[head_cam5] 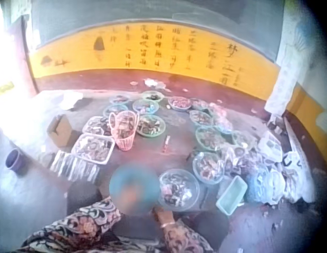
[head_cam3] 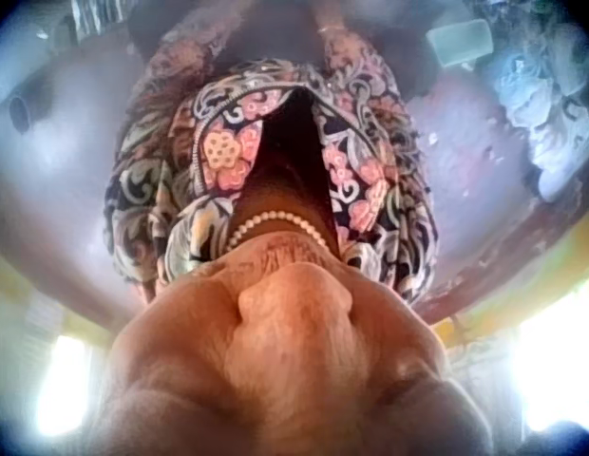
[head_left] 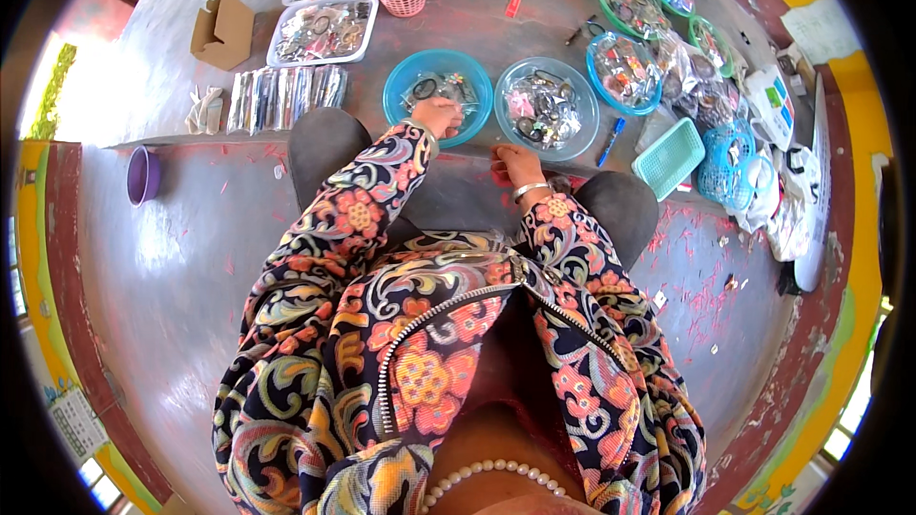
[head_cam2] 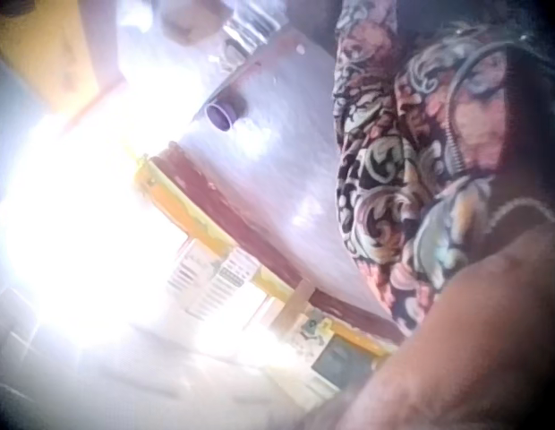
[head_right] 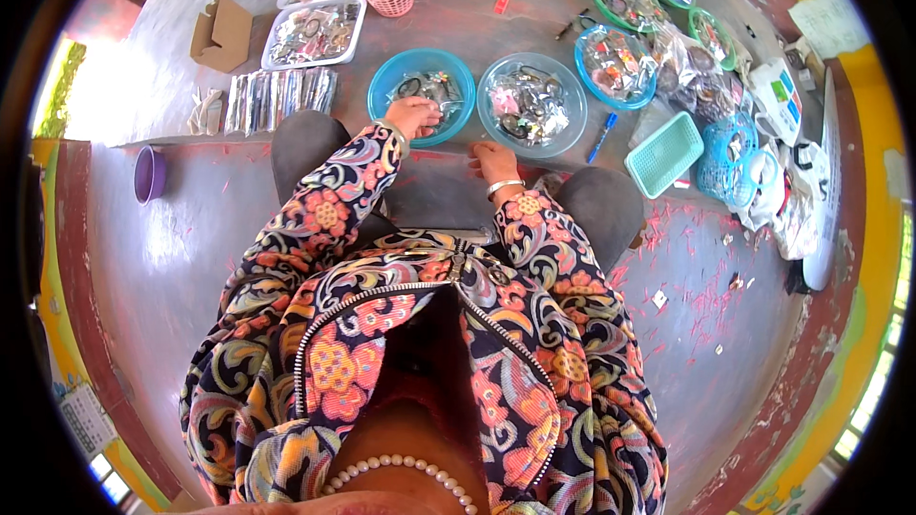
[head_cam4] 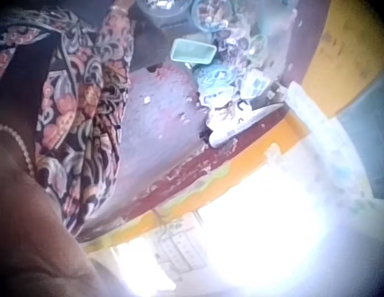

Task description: The person sits on the floor and sorts small trinkets from a blue bowl into clear plastic bags. They handle the items one by one, placing them into the bags and occasionally adjusting the contents before setting the bags aside.

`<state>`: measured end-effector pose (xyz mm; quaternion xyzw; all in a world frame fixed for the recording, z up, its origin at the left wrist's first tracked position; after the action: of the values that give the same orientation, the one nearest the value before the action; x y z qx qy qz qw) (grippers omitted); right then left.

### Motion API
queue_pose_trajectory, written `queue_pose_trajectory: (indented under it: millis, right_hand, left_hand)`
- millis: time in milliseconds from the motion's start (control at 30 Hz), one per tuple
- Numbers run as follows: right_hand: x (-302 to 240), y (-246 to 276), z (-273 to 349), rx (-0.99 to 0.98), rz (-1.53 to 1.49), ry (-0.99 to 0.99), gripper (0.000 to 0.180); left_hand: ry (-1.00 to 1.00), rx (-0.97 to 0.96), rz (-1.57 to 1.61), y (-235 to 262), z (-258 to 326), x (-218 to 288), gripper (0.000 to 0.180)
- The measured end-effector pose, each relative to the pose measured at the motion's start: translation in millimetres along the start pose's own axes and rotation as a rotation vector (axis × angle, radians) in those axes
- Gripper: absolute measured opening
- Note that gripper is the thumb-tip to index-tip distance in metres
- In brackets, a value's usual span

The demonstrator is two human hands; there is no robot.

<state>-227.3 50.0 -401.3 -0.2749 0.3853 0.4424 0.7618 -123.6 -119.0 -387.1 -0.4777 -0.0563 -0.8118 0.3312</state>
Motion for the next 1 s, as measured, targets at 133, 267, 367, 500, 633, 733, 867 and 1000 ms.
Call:
queue_pose_trajectory:
  millis: [133,267,367,500,633,733,867,1000]
  right_hand:
    - [1,35,-16,0.248,0.406,0.141,0.022]
    - [-11,52,-23,0.468,0.821,0.143,0.027]
    - [-24,66,-25,0.542,0.883,-0.190,0.037]
    - [-20,84,-24,0.596,0.896,-0.357,0.037]
    - [-18,71,-27,0.476,0.986,-0.409,0.039]
    - [-9,83,-27,0.469,0.994,-0.446,0.039]
    - [-4,91,-30,0.559,0.946,-0.433,0.037]
    - [-18,84,-22,0.778,0.894,-0.241,0.034]
  left_hand:
    - [-0.037,-0.194,0.031,-31,50,28,0.020]
    - [-0.021,-0.326,0.018,-51,113,26,0.019]
    - [0.014,-0.359,-0.039,-54,133,-3,0.018]
    - [0.063,-0.267,-0.137,-28,109,-38,0.021]
    - [0.061,-0.140,-0.150,-11,93,-51,0.022]
    - [0.079,-0.214,-0.212,-25,88,-50,0.021]
    - [0.073,-0.253,-0.269,-27,87,-50,0.022]
    - [0.074,-0.217,-0.277,-21,90,-51,0.023]
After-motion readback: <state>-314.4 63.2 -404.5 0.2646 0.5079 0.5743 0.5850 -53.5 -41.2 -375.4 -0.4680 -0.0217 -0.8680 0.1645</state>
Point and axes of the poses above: each hand's wrist, its own z-axis away from the middle knuckle, its own y-axis out of the back of the hand, x = y × z, the point moved 5 cm from there along -z, towards the middle knuckle, and after that the axes turned 13 degrees about -x, right-handed, at the moved point
